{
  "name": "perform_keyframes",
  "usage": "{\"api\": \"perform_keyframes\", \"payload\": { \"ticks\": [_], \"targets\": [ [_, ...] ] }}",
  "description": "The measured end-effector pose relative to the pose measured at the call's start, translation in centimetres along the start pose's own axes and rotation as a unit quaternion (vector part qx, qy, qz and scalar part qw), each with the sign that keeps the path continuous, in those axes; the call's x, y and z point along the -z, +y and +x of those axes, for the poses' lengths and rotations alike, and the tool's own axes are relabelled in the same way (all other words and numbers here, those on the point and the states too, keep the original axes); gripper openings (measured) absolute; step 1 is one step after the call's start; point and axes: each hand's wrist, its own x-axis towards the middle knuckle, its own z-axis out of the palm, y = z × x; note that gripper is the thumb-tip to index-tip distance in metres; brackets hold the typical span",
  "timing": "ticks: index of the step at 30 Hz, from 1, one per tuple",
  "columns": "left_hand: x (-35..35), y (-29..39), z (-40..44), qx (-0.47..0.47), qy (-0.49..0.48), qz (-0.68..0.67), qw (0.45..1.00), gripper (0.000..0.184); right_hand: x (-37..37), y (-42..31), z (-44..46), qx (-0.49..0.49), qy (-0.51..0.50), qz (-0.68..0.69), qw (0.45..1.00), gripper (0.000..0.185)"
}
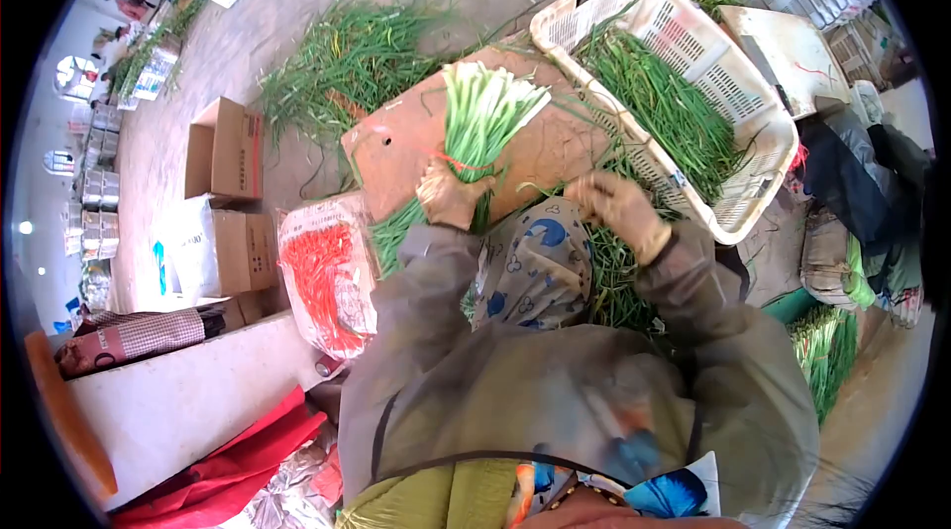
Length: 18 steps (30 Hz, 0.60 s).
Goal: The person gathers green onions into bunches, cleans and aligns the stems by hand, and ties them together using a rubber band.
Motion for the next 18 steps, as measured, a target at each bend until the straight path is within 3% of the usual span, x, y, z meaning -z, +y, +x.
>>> {"api": "perform_keyframes", "payload": {
  "ticks": [1, 2, 5, 6, 7, 8, 9, 10, 11, 12, 13, 14, 15, 16, 17, 18],
  "targets": [
    [2.4, 1.2, -1.2, -0.051, 0.058, -0.167, 0.983, 0.078, -0.4, -0.6, -2.3, -0.081, -0.054, 0.07, 0.993, 0.029],
    [4.0, 2.0, -2.3, -0.102, 0.11, -0.328, 0.933, 0.078, -1.4, -0.5, -3.6, -0.11, -0.097, 0.104, 0.984, 0.033],
    [6.4, 4.4, -4.6, -0.2, 0.17, -0.429, 0.865, 0.079, -5.3, -0.9, -5.6, -0.159, -0.204, 0.203, 0.944, 0.045],
    [7.9, 5.7, -6.3, -0.181, 0.13, -0.484, 0.846, 0.082, -6.0, -0.5, -5.6, -0.184, -0.275, 0.268, 0.905, 0.047],
    [9.9, 6.9, -8.6, -0.18, 0.062, -0.477, 0.858, 0.077, -6.8, -0.2, -5.6, -0.177, -0.271, 0.266, 0.908, 0.047],
    [11.4, 8.7, -10.6, -0.128, -0.093, -0.753, 0.639, 0.073, -7.5, 0.1, -5.7, -0.109, -0.281, 0.384, 0.873, 0.054],
    [11.6, 9.6, -11.9, -0.104, -0.173, -0.849, 0.488, 0.07, -7.7, 0.1, -6.3, -0.039, -0.287, 0.494, 0.82, 0.061],
    [11.8, 10.6, -13.3, -0.054, -0.245, -0.912, 0.325, 0.068, -7.2, -1.1, -7.4, -0.036, -0.282, 0.495, 0.821, 0.061],
    [11.3, 11.0, -14.1, -0.17, -0.106, -0.825, 0.529, 0.067, -6.0, -2.8, -8.2, -0.056, -0.25, 0.543, 0.8, 0.059],
    [10.7, 11.4, -14.7, -0.277, 0.043, -0.672, 0.686, 0.066, -4.4, -4.8, -8.7, -0.074, -0.218, 0.588, 0.775, 0.057],
    [10.7, 11.0, -15.4, -0.308, 0.03, -0.598, 0.739, 0.068, -3.0, -6.0, -9.0, -0.09, -0.184, 0.632, 0.747, 0.056],
    [10.7, 10.6, -16.1, -0.342, 0.023, -0.52, 0.783, 0.071, -1.7, -4.6, -7.8, -0.046, -0.138, 0.627, 0.765, 0.053],
    [10.4, 9.3, -15.9, -0.315, -0.077, -0.562, 0.761, 0.074, -0.6, -3.2, -6.8, -0.001, -0.092, 0.62, 0.78, 0.051],
    [10.1, 8.1, -15.7, -0.274, -0.169, -0.595, 0.736, 0.077, 0.5, -4.5, -8.2, -0.076, -0.037, 0.589, 0.804, 0.046],
    [8.9, 7.8, -15.0, -0.237, -0.188, -0.634, 0.712, 0.079, 0.6, -5.1, -9.1, -0.033, 0.0, 0.588, 0.808, 0.038],
    [9.1, 8.8, -14.9, -0.248, -0.189, -0.634, 0.707, 0.079, 1.1, -5.1, -9.4, 0.028, 0.045, 0.525, 0.849, 0.036]
  ]
}}
